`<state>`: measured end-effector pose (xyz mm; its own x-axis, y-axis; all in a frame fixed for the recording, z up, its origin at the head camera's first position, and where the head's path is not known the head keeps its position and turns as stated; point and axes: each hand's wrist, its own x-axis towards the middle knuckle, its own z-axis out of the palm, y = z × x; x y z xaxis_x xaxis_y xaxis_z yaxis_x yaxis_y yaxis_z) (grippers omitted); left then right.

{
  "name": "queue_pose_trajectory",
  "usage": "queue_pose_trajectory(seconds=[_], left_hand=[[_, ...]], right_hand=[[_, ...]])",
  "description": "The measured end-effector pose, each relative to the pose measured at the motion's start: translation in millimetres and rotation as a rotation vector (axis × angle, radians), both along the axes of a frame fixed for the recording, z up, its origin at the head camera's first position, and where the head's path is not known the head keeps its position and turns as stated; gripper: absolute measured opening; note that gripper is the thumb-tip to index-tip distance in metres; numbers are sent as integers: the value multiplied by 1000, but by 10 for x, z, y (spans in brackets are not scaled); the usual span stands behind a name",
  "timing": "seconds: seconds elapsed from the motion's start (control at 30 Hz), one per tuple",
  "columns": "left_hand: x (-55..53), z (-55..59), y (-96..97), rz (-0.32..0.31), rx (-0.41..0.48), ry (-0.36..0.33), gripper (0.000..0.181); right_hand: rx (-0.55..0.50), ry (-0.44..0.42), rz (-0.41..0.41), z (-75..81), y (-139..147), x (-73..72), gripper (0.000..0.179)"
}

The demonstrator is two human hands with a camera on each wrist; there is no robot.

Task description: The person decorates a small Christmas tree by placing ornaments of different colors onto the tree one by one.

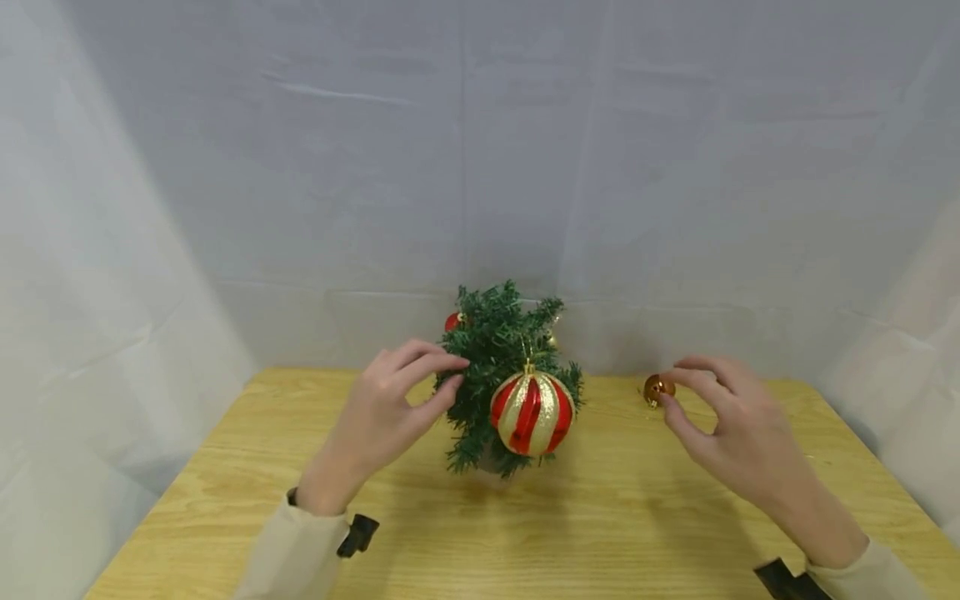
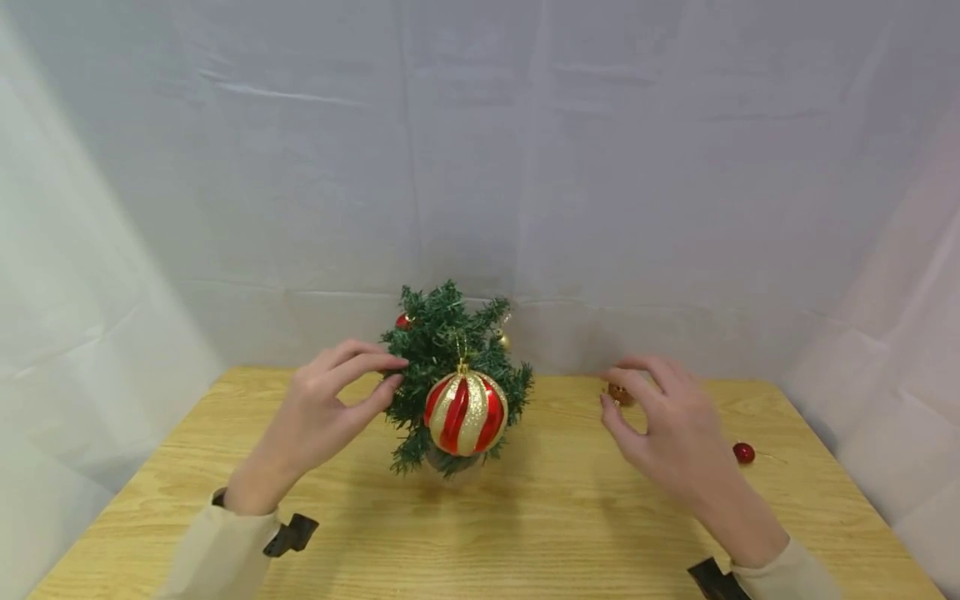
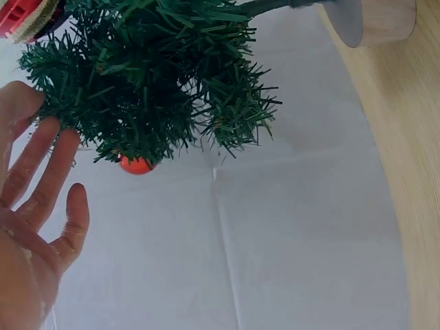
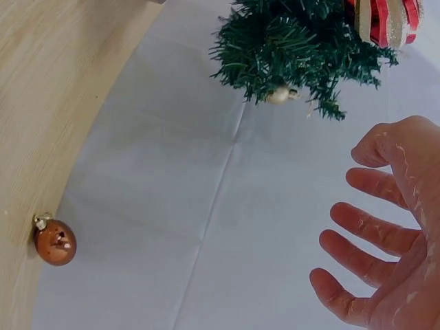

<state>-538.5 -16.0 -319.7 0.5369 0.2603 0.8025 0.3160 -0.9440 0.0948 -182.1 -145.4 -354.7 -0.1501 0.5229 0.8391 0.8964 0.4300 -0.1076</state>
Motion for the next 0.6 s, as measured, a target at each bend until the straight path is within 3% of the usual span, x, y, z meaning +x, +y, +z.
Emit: queue_pose_trajectory(seconds=[0.1,0.6], left_hand=[[19,-9,-29,-5,19,-12,24],[46,-39,-101,-8,21,-32,20]], right_hand=[[-15,-4,-25,-14,-27,49,21],[-39,21,-60,-114,-103,214,29]])
